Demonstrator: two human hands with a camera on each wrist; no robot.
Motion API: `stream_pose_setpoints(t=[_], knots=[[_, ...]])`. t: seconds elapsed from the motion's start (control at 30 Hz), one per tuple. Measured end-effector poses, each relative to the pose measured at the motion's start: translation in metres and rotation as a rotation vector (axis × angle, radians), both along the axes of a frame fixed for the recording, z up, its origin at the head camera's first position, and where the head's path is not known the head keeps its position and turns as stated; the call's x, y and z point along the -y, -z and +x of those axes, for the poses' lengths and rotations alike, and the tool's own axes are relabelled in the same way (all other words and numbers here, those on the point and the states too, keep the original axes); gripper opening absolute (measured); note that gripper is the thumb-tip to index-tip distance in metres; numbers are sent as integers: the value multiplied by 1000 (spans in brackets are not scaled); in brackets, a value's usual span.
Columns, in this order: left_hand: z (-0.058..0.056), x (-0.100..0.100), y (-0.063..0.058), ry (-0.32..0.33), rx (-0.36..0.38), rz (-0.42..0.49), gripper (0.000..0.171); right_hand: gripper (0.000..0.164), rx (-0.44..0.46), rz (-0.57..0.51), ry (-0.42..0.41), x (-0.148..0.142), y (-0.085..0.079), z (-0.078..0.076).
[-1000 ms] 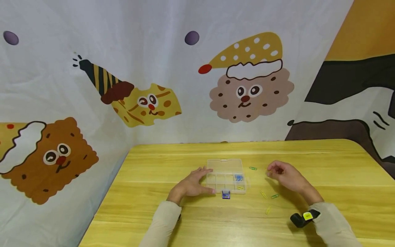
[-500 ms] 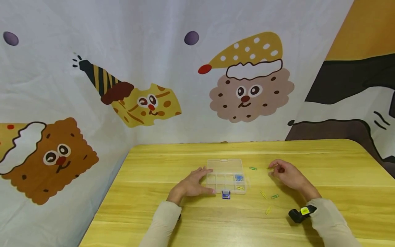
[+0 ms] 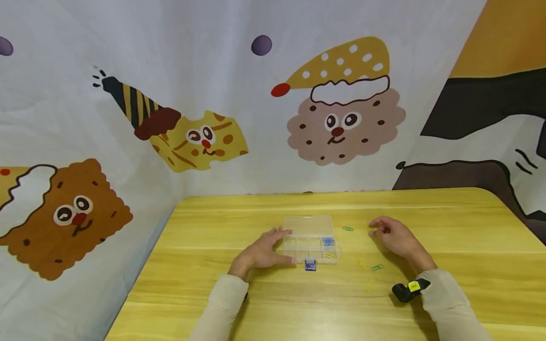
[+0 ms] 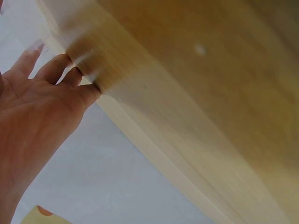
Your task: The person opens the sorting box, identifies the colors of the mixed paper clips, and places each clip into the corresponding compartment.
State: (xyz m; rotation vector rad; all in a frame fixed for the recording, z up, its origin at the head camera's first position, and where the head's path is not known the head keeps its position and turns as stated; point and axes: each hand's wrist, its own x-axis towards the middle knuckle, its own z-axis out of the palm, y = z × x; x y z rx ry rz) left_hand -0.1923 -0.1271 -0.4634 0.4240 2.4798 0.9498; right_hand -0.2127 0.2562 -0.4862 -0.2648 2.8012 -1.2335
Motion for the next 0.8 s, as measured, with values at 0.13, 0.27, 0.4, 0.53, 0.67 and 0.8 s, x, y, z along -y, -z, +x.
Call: stream_pose_setpoints(t=[0.13,0.27,0.4,0.53,0.67,0.8], knots=[[-1,0,1,3,-5,-4,86,19,18,5,12,1,-1,0],[-1,0,1,-3,-5,-6,86,19,29,24,28,1,-1,-1],[-2,0,2,-2,-6,-4,86,19,35,31,44,3,-2,-2],[-3,1,2,2,-5,1,86,20,49,32,46,3,-4,-2],[-3,1,1,0,-3,4,86,20,66,46,42,3,-4,-3],[-2,1,0,2,-2,5,86,20,75,68,48,3,-4,-3]])
